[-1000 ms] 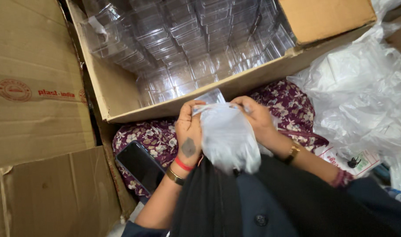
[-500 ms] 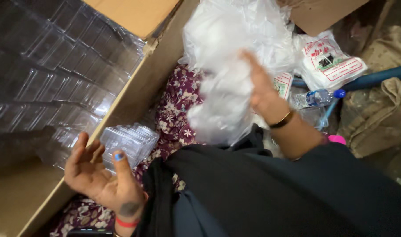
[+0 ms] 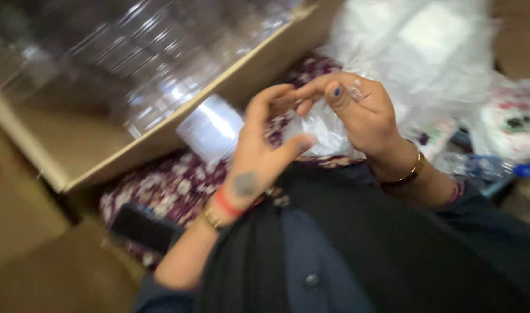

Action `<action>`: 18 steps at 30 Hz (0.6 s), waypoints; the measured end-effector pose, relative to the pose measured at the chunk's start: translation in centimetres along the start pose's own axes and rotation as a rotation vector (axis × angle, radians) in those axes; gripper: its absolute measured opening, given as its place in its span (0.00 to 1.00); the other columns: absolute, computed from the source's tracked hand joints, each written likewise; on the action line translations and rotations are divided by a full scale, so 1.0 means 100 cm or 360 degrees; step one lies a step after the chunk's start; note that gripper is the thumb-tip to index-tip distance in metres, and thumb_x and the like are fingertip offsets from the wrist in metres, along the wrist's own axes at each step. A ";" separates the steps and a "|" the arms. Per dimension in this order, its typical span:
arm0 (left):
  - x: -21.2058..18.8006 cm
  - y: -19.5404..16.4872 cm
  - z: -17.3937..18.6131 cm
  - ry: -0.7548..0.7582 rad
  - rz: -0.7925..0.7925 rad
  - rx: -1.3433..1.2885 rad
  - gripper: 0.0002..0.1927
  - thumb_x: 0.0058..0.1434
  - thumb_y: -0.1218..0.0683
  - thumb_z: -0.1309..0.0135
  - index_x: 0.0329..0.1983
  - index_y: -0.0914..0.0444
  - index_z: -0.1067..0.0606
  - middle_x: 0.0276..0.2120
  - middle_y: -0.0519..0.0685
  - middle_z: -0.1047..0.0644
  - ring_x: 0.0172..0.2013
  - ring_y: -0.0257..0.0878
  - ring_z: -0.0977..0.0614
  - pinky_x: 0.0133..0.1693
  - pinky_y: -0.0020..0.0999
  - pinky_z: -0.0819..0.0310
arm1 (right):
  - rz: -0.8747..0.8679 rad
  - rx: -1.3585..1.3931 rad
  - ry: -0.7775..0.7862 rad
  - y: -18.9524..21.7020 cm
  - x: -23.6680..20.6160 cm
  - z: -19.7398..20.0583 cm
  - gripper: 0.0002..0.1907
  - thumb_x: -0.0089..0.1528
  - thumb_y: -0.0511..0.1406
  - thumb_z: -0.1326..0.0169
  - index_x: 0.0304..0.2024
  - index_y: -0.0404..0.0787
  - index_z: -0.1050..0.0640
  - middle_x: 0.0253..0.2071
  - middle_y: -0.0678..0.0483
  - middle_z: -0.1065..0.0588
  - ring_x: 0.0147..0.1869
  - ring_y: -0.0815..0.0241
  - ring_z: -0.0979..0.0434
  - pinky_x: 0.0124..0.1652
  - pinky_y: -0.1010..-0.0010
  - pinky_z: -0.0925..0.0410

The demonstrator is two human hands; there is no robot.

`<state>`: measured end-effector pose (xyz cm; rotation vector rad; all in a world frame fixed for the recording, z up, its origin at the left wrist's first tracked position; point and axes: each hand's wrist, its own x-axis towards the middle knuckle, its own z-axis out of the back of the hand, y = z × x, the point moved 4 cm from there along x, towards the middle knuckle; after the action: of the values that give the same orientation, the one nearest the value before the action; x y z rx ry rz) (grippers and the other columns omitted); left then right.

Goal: The person sits on the floor next to a large cardboard box filled with clear plastic containers. They take containers out of the box one at a time, wrap each one in a white plastic bag, and set the wrapped container aside.

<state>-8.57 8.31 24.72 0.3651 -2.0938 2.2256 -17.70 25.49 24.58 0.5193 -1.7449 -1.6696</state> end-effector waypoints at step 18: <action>-0.057 0.037 0.052 -0.0493 0.0403 0.0501 0.07 0.72 0.56 0.47 0.41 0.64 0.21 0.27 0.50 0.23 0.27 0.38 0.22 0.34 0.30 0.27 | -0.0515 0.1243 0.0206 -0.053 0.032 -0.071 0.17 0.61 0.45 0.35 0.35 0.38 0.22 0.40 0.56 0.24 0.44 0.66 0.25 0.45 0.72 0.29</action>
<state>-3.14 3.58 20.14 0.5180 -2.0172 2.8227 -15.88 17.62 19.72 1.2814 -2.2686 -1.0455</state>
